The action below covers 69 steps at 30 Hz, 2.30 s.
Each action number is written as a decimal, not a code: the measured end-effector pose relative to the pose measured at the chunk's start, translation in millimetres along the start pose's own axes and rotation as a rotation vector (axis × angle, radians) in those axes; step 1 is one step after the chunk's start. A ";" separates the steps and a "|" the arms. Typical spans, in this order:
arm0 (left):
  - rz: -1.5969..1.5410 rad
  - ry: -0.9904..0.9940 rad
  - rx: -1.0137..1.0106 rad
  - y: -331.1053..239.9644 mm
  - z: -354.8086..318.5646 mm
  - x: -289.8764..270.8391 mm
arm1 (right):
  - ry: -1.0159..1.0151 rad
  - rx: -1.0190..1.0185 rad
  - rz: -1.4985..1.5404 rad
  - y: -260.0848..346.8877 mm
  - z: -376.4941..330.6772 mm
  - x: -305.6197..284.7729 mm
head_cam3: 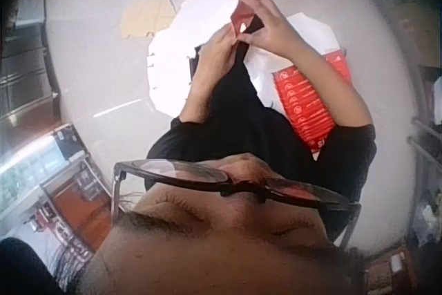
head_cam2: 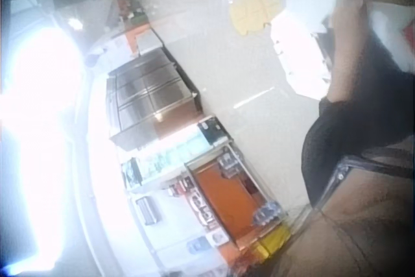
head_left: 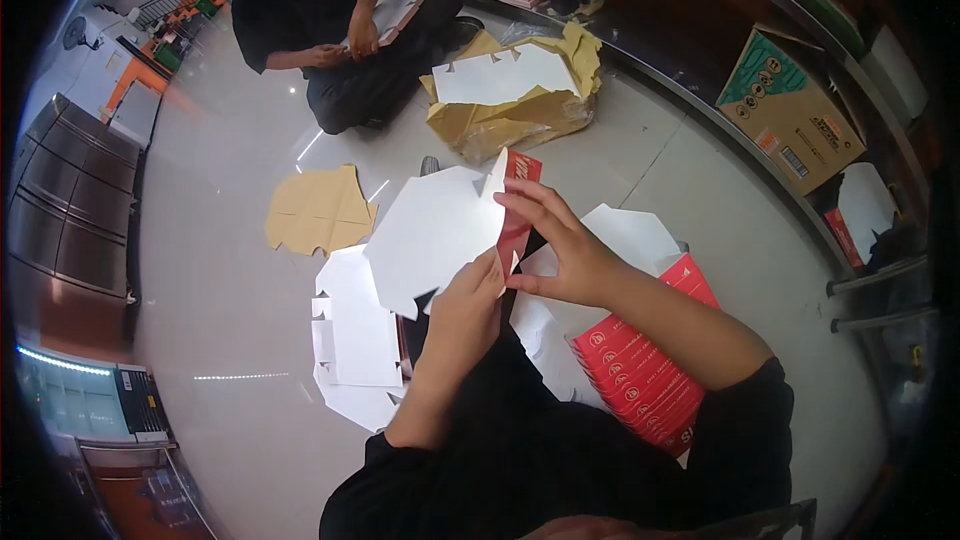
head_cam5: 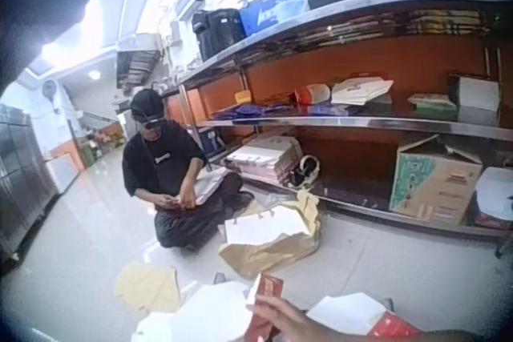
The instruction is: The person sits on the floor and assembles red and white cardboard boxes by folding the flat pieces into shape. They handle the boxes one at a time, folding the flaps and stacking the finished units nearby.
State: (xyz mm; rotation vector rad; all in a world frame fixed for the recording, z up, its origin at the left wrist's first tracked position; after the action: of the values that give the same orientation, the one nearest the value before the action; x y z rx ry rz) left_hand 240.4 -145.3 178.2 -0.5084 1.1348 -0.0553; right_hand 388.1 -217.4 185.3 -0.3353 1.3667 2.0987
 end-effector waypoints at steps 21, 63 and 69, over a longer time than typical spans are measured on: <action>-0.120 0.349 -0.120 33.3 -13.0 -19.4 | -0.271 0.361 0.473 -22.6 -2.0 -1.7; 0.206 0.190 0.158 -48.0 10.1 -30.9 | -0.267 0.391 0.383 -34.2 -2.0 19.1; -0.552 0.284 -0.341 -21.1 5.2 -58.0 | -0.174 0.188 0.475 -6.2 0.3 10.8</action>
State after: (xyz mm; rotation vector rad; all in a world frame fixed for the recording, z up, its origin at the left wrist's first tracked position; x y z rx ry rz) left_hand 224.3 -145.0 238.0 -1.1377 1.2571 -0.4291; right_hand 383.5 -211.6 175.3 0.2718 1.6387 2.2746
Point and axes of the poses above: each hand's wrist, its own z-axis towards the middle knuckle, its own x-axis out of the palm, y = z × x, the point moved 2 cm from there along z, towards the middle knuckle, and after that the axes turned 3 degrees about y, right-handed, at the moved point
